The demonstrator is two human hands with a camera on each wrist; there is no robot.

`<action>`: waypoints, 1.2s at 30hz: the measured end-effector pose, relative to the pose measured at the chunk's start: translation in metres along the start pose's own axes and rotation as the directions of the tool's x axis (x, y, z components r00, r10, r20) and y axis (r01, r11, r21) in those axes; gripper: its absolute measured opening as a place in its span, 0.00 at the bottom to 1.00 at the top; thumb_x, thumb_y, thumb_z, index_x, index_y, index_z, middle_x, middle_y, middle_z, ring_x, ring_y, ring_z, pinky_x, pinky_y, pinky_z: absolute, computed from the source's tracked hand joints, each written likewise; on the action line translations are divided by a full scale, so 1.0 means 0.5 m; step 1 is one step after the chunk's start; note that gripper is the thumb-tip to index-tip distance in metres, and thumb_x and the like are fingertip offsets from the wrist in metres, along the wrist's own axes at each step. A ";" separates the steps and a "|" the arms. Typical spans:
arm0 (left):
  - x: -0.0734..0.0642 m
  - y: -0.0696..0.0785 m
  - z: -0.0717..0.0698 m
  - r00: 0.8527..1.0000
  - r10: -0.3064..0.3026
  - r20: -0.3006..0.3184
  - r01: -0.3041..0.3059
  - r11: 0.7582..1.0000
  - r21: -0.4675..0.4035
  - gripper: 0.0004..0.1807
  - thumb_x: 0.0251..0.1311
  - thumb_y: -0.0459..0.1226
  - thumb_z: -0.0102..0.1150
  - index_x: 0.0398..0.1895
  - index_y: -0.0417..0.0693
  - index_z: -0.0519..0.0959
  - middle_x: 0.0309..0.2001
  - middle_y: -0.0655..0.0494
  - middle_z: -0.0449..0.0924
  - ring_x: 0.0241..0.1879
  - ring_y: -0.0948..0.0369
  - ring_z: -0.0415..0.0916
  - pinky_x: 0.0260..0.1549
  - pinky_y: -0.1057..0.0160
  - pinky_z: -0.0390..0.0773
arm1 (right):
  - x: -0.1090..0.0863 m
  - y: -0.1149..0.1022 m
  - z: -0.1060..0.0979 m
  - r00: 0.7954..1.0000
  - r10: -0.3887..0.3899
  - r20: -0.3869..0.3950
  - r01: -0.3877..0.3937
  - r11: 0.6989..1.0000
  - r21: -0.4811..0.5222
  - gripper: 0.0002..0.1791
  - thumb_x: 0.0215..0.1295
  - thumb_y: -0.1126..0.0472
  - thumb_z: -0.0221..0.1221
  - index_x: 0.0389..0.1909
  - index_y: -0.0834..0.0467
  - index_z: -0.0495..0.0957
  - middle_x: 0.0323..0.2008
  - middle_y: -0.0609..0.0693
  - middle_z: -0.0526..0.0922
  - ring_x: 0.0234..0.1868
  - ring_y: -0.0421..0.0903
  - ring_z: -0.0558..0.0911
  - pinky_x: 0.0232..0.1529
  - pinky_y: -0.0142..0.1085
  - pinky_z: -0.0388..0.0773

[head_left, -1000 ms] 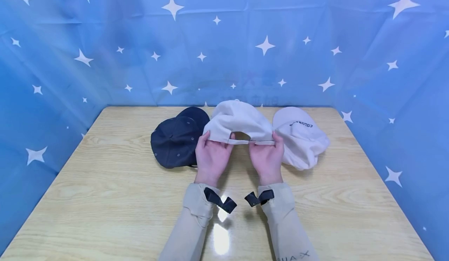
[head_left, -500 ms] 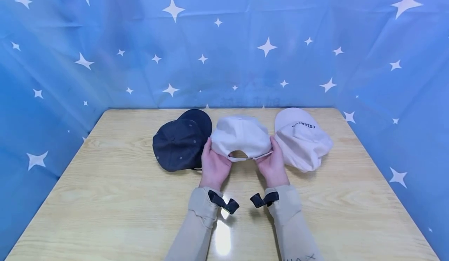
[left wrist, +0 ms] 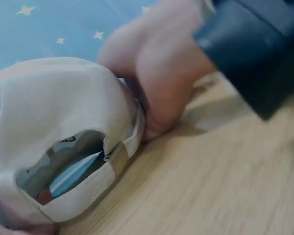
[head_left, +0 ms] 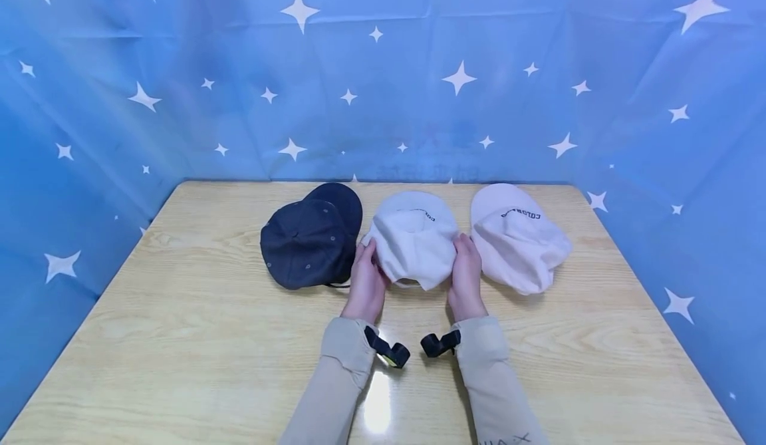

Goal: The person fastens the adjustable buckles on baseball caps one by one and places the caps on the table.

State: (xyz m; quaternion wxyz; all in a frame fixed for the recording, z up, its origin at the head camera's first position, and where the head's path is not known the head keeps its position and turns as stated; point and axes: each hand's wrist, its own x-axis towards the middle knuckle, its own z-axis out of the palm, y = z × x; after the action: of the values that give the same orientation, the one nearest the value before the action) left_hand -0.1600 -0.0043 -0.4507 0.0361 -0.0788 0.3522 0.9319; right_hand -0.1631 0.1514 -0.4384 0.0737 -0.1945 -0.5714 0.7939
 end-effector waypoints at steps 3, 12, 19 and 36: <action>-0.005 0.002 0.009 0.993 0.052 -0.103 -0.035 0.985 0.167 0.30 0.65 0.40 0.42 0.68 0.50 0.46 0.65 0.53 0.49 0.63 0.60 0.49 0.60 0.62 0.50 | -0.002 0.001 -0.003 1.000 -0.030 0.010 0.030 0.999 -0.024 0.29 0.68 0.51 0.44 0.66 0.56 0.53 0.66 0.48 0.54 0.64 0.41 0.55 0.62 0.31 0.50; -0.021 0.000 0.021 0.974 0.120 -0.193 -0.036 0.921 0.389 0.37 0.61 0.40 0.48 0.69 0.52 0.41 0.68 0.52 0.39 0.64 0.61 0.44 0.60 0.62 0.49 | -0.005 0.000 -0.009 0.993 -0.060 0.100 0.072 0.989 -0.127 0.31 0.66 0.45 0.45 0.65 0.54 0.56 0.68 0.46 0.47 0.66 0.39 0.46 0.64 0.34 0.41; -0.024 -0.004 0.029 0.963 0.196 -0.183 -0.087 0.874 0.478 0.35 0.58 0.37 0.48 0.68 0.43 0.47 0.68 0.49 0.40 0.65 0.58 0.42 0.61 0.60 0.47 | -0.005 -0.009 -0.005 0.987 -0.037 0.157 0.066 0.982 -0.179 0.34 0.66 0.43 0.43 0.68 0.53 0.48 0.69 0.45 0.41 0.67 0.38 0.41 0.64 0.33 0.39; -0.036 0.001 0.030 0.979 0.161 -0.122 -0.069 0.833 0.550 0.36 0.58 0.35 0.45 0.69 0.56 0.45 0.69 0.56 0.39 0.65 0.60 0.42 0.60 0.60 0.51 | -0.008 -0.012 -0.009 0.979 -0.143 0.147 0.193 0.881 -0.432 0.27 0.64 0.43 0.46 0.61 0.50 0.64 0.62 0.45 0.63 0.64 0.42 0.56 0.63 0.36 0.49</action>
State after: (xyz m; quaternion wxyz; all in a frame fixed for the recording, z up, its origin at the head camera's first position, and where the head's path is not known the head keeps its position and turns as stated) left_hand -0.1443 0.0051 -0.4362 -0.0282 -0.1198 0.6073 0.7849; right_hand -0.1584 0.1560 -0.4332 0.0642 -0.1117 -0.7551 0.6428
